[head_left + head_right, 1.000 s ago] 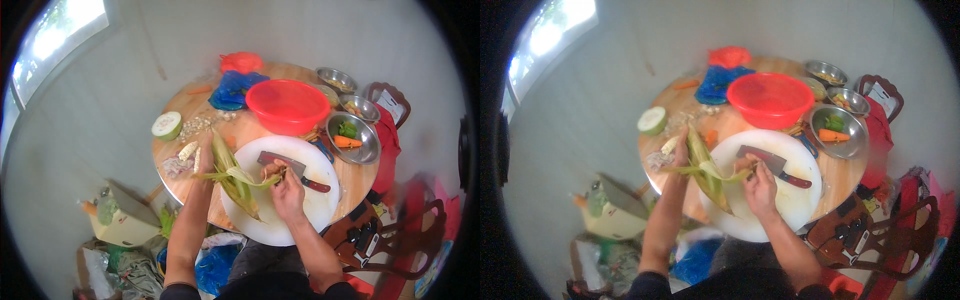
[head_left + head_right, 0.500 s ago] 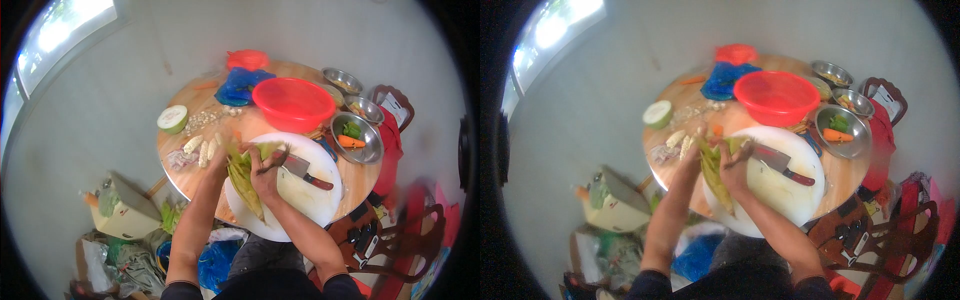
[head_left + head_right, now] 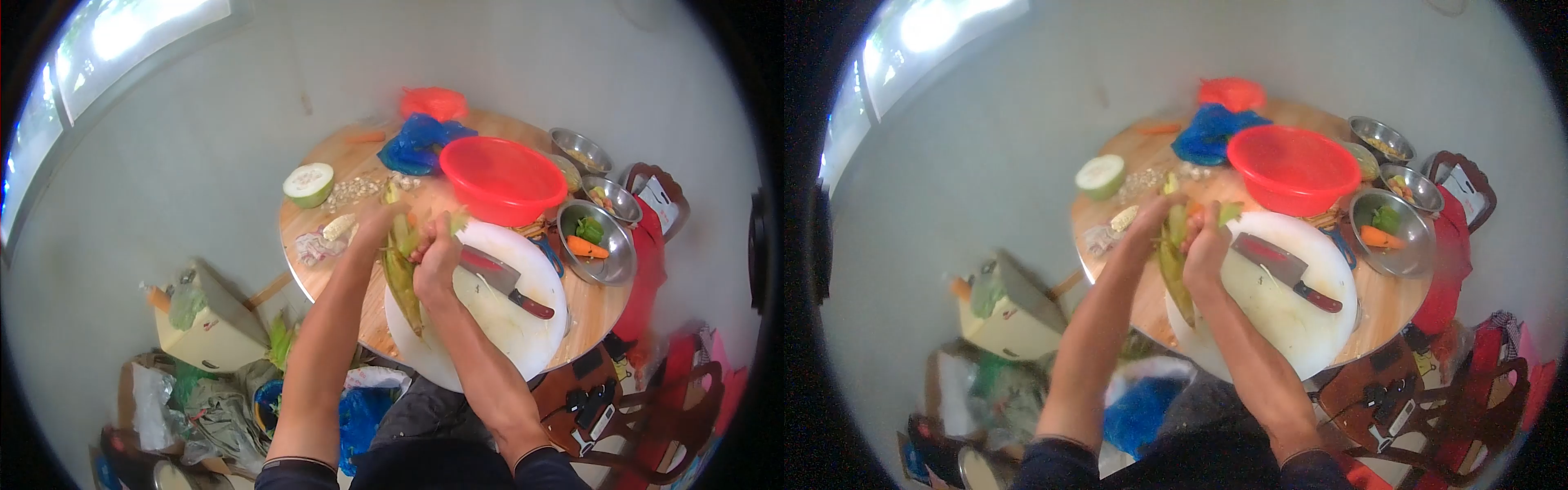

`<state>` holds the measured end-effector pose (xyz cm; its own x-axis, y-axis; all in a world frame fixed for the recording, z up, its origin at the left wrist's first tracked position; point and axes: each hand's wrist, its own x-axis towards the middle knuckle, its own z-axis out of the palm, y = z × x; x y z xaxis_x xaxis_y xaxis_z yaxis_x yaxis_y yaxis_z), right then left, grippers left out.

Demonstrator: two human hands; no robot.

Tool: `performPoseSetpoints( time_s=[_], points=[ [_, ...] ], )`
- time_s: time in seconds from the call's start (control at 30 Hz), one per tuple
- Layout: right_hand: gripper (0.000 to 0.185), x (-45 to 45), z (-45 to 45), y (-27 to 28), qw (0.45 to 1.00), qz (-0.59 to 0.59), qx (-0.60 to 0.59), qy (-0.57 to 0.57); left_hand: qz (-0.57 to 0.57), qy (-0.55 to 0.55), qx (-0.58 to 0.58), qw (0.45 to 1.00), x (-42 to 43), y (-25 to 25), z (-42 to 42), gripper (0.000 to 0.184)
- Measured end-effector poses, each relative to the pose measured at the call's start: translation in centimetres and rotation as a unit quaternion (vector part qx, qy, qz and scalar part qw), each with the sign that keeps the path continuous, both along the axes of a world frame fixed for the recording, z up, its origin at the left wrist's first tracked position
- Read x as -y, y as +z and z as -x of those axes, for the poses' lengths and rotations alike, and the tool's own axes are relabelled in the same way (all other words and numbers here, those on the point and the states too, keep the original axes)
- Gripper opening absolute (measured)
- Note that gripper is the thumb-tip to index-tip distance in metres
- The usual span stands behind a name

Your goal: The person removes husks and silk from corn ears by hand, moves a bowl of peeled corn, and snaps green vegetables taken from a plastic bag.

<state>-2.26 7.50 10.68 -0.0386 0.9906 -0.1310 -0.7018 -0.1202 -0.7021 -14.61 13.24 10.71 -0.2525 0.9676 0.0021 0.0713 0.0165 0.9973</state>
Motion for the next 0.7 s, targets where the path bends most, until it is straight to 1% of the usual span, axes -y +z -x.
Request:
performPoseSetpoints(
  time_s=[0.03,0.07,0.1,0.13,0.2,0.27,0.33,0.4,0.43,0.47,0.5,0.53,0.6,0.63,0.7],
  points=[
    [0.045,0.6,-0.2,-0.3,0.998,-0.051,-0.022,-0.019,0.0,0.003,0.0,1.0,-0.4,-0.1,0.3,0.035],
    [0.045,1.1,-0.6,-0.6,0.993,-0.104,-0.044,-0.041,0.017,0.004,0.04,0.999,-1.0,-0.1,0.2,0.036],
    [0.045,1.6,-1.1,-1.0,0.991,-0.101,-0.077,-0.031,0.034,0.003,0.08,0.996,-1.5,-0.2,-0.2,0.038],
    [0.045,2.1,-1.7,-1.3,0.991,-0.104,-0.074,-0.034,0.032,-0.001,0.082,0.996,-1.8,-0.4,-0.9,0.038],
    [0.045,3.3,-2.4,-2.0,0.987,-0.126,-0.068,-0.074,-0.011,0.009,0.113,0.993,-2.0,-1.4,-2.1,0.027],
    [0.045,4.3,-3.2,-2.5,0.985,-0.13,-0.063,-0.098,-0.023,-0.016,0.116,0.993,-2.3,-2.3,-3.4,0.03],
    [0.049,6.1,-4.4,-3.0,0.978,-0.145,0.002,-0.147,-0.035,-0.038,0.118,0.992,-3.4,-3.5,-3.6,0.033],
    [0.048,8.4,-5.7,-3.6,0.979,-0.148,0.017,-0.138,-0.034,-0.02,0.103,0.994,-4.7,-4.8,-4.0,0.035],
    [0.046,9.3,-6.1,-4.0,0.979,-0.153,0.031,-0.129,-0.036,-0.027,0.107,0.993,-4.9,-4.6,-4.3,0.035],
    [0.045,9.8,-6.5,-4.2,0.979,-0.155,0.045,-0.122,-0.016,-0.035,0.123,0.992,-4.8,-4.6,-4.2,0.035],
    [0.044,9.7,-6.5,-4.4,0.978,-0.146,0.05,-0.142,0.006,-0.041,0.129,0.991,-4.4,-4.4,-3.8,0.036],
    [0.044,9.0,-6.5,-4.2,0.977,-0.152,0.046,-0.139,-0.001,-0.038,0.126,0.991,-4.5,-3.8,-3.5,0.036],
    [0.044,9.2,-7.1,-4.1,0.982,-0.151,-0.01,-0.113,-0.051,-0.036,0.156,0.986,-3.6,-4.4,-4.0,0.035],
    [0.044,9.0,-7.2,-3.9,0.981,-0.158,-0.013,-0.112,-0.059,-0.036,0.153,0.986,-4.1,-4.1,-4.2,0.035],
    [0.045,10.1,-7.3,-4.1,0.982,-0.145,-0.04,-0.114,-0.028,-0.04,0.16,0.986,-3.9,-4.7,-4.4,0.025]
  ],
)
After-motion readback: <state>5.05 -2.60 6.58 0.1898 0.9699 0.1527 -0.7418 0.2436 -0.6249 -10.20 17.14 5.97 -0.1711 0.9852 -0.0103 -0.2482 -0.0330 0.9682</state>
